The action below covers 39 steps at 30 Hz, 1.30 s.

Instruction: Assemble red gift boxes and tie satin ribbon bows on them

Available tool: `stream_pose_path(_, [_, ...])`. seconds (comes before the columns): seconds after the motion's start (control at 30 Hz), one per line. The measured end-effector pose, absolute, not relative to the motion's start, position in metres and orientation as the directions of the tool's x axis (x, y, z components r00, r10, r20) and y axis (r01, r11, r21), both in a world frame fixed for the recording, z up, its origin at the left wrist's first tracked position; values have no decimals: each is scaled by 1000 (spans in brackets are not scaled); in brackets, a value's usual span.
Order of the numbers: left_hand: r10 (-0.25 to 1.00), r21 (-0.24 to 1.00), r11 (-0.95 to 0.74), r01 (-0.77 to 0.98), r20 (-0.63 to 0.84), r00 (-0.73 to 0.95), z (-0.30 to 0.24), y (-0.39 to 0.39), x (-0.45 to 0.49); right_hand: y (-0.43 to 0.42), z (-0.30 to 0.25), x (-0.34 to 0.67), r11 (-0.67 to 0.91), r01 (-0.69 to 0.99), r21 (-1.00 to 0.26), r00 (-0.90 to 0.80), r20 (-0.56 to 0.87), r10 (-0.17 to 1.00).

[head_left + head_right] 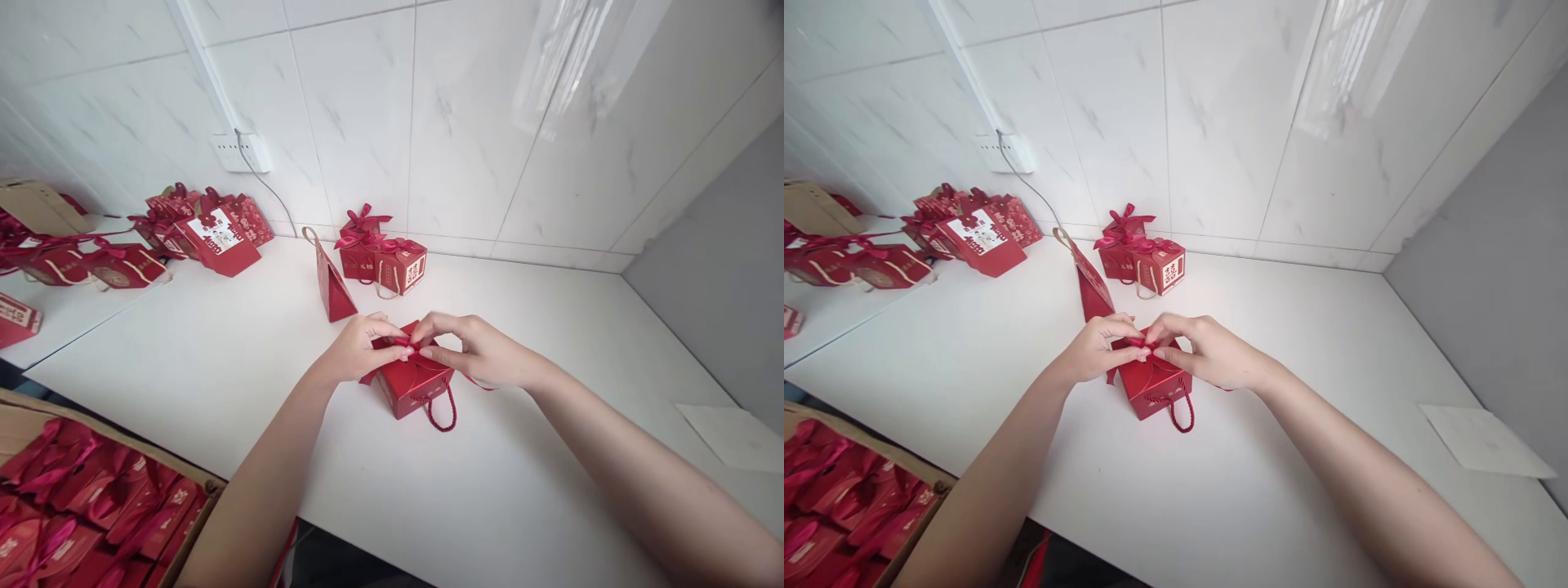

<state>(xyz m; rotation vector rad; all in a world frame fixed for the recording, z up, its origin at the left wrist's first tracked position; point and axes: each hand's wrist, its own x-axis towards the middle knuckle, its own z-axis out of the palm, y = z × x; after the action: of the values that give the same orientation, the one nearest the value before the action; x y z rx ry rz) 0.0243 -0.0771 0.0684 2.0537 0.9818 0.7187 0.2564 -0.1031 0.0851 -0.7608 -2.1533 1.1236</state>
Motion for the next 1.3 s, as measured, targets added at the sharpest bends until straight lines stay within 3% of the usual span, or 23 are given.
stream_pose_path(0.23, [811,804,-430,409,146,566,72,-78,22,-101,75,249,474,318,-821,-553,246,796])
stream_pose_path(0.37, [823,814,-396,425,108,558,71,-76,19,-98,72,249,375,306,-875,-548,160,821])
stream_pose_path(0.7, [800,877,-365,313,123,588,76,-79,22,-96,65,242,354,258,-899,-517,181,836])
stream_pose_path(1.1, [817,851,-375,367,116,565,77,-79,22,-99,76,251,359,344,-868,-577,106,810])
stream_pose_path(1.3, [802,862,-376,340,119,585,74,-74,15,-98,79,253,380,324,-866,-573,140,808])
